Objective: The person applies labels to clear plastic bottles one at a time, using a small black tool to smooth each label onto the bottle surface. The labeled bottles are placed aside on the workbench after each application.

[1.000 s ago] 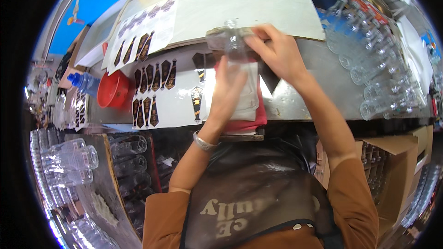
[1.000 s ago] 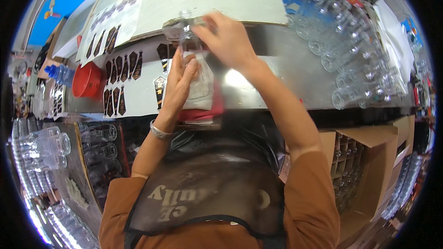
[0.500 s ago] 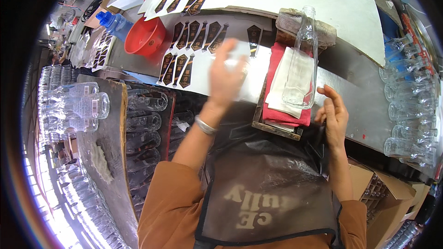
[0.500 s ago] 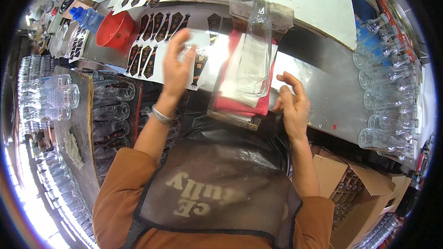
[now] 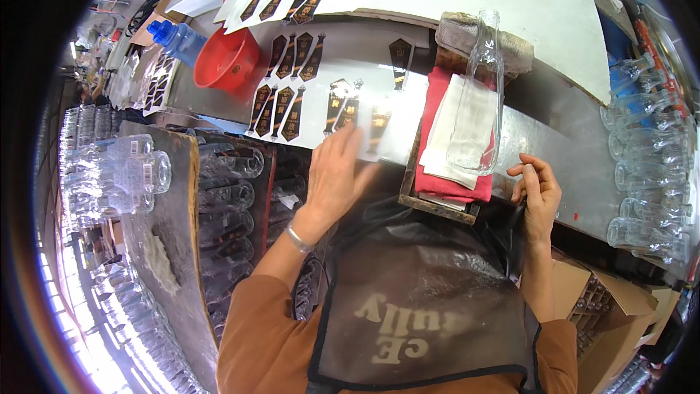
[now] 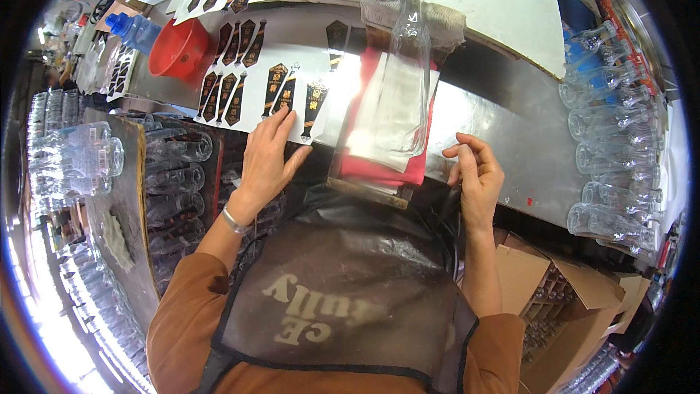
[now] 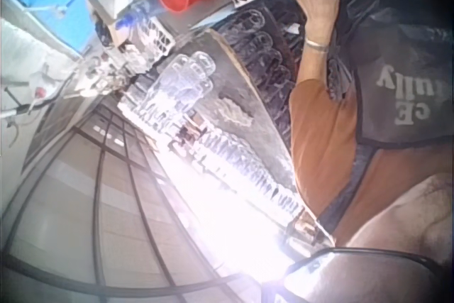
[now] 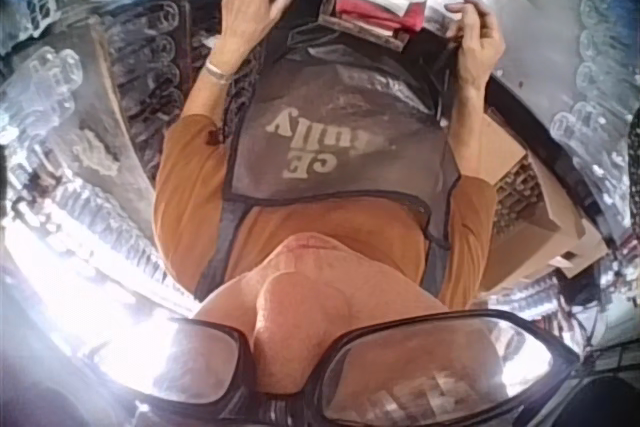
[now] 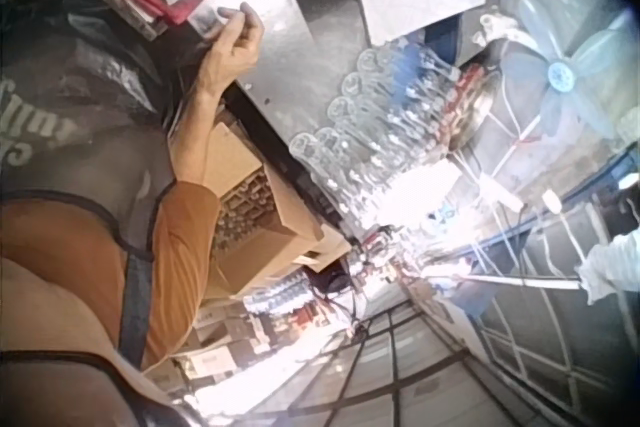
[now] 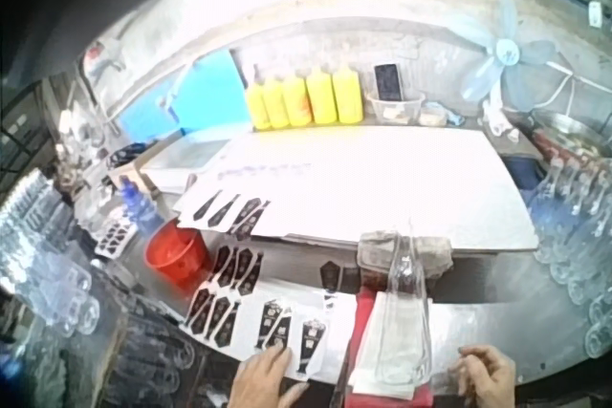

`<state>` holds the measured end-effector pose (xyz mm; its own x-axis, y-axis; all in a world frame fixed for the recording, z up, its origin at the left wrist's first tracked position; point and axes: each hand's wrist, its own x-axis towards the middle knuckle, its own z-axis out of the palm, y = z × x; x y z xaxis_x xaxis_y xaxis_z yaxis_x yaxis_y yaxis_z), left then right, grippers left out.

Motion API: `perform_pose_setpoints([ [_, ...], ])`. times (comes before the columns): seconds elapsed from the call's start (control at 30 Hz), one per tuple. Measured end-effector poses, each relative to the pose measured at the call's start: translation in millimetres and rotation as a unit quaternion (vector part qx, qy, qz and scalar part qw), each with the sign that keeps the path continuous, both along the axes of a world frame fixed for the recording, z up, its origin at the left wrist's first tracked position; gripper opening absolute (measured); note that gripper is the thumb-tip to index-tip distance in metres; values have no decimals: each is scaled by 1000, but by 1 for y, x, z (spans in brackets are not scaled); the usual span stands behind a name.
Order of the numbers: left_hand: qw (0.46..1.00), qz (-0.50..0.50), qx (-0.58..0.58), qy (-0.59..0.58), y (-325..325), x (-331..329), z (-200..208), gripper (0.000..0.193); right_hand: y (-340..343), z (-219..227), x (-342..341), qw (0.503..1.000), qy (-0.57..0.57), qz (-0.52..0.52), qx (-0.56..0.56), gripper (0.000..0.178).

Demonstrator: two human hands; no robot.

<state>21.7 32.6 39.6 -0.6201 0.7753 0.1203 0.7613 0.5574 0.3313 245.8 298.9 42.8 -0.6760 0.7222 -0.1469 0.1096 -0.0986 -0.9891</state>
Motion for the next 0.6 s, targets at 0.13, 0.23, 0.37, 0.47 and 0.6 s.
perform_pose_setpoints([
  [0.13, 996, -52, 52, 51, -14, -18, 1, 76, -2, 9, -9, 1000, 13, 11, 8, 24],
  [0.23, 999, -44, -5, 25, -32, -35, -16, 77, -6, 11, -13, 999, 31, 31, 19, 23],
  [0.37, 997, -58, -49, 34, -38, -37, -22, 80, -6, -1, -5, 999, 23, 32, 20, 21],
  [0.47, 998, -49, -8, 48, -37, -32, -24, 72, -7, -6, -2, 999, 19, 34, 15, 21],
  [0.6, 990, -58, 81, 95, -53, -36, -44, 46, -10, 0, -2, 999, 20, 35, 11, 24],
])
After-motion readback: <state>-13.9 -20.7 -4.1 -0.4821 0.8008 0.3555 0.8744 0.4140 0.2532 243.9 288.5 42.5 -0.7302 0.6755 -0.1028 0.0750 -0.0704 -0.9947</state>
